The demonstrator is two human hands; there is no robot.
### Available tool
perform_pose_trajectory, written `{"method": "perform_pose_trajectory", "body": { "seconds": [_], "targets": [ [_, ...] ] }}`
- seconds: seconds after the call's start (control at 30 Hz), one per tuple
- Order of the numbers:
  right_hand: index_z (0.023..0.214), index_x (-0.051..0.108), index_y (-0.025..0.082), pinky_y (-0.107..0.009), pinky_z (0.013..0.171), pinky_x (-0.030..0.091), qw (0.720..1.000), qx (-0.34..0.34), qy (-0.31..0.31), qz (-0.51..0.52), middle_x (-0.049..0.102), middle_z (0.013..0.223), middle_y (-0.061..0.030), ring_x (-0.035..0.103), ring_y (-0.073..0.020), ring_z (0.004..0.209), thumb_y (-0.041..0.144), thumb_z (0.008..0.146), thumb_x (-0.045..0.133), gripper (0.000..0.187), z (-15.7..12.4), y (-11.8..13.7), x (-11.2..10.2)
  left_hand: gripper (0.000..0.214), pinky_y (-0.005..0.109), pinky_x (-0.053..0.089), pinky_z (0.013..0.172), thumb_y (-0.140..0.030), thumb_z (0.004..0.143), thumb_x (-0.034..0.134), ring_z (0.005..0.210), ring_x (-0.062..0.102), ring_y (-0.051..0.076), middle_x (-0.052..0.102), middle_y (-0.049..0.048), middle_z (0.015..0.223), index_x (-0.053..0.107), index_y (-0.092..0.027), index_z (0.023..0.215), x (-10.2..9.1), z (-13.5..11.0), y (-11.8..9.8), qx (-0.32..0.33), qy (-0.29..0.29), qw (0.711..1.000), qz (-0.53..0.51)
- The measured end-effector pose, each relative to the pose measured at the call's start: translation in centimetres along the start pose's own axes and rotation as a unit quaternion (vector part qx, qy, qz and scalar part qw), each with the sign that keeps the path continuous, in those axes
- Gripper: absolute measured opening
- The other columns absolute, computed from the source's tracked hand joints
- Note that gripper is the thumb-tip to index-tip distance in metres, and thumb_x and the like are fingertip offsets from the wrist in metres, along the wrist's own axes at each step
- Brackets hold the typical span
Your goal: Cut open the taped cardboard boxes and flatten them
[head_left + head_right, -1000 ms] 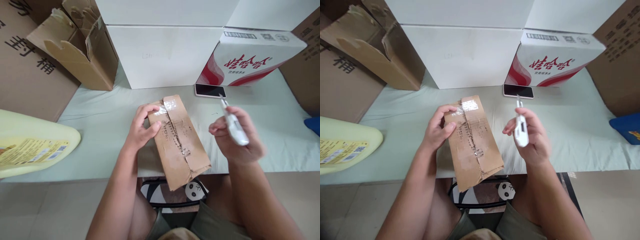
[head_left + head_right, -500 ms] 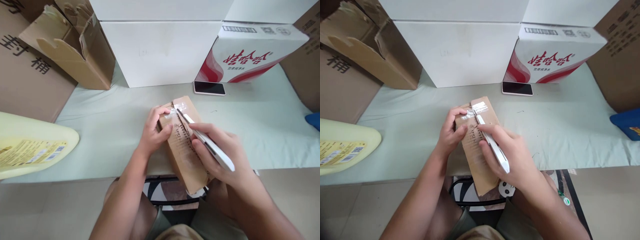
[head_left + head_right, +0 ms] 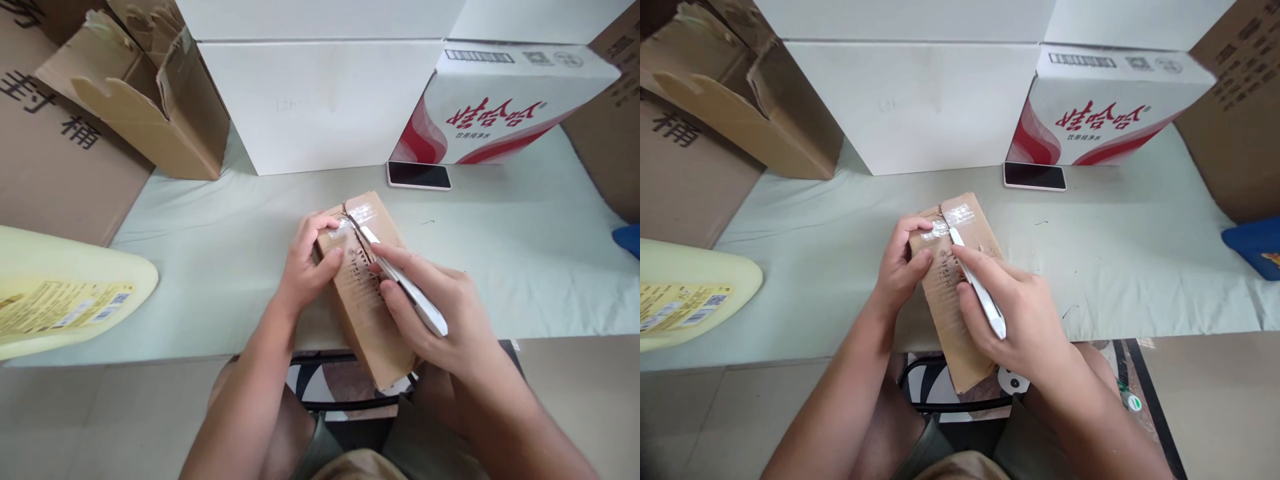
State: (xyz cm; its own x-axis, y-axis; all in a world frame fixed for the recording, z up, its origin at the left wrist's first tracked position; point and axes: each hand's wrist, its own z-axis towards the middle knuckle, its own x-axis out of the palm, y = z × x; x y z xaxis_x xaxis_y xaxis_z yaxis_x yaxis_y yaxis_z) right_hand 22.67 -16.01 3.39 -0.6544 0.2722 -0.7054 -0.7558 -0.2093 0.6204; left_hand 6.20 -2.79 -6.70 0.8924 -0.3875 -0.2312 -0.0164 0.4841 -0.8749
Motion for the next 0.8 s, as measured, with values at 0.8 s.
{"method": "perform_pose_trajectory", "body": {
  "seconds": [0.8],
  "targets": [
    [0.132,0.068,0.028,-0.027,0.066,0.063,0.988,0.017,-0.019,0.15,0.082,0.097,-0.0023,0.076,-0.0159,0.073,0.029,0.102,0.062,0.031,-1.3,-1.1,-0.9,0.064,0.044,0.05,0.109,-0.068,0.088,0.071,0.125,0.063,0.03,0.066,0.0101,0.136,0.06,-0.028,0.137,0.3,0.0,0.9,-0.041,-0.053,0.994,-0.081]
  ]
}}
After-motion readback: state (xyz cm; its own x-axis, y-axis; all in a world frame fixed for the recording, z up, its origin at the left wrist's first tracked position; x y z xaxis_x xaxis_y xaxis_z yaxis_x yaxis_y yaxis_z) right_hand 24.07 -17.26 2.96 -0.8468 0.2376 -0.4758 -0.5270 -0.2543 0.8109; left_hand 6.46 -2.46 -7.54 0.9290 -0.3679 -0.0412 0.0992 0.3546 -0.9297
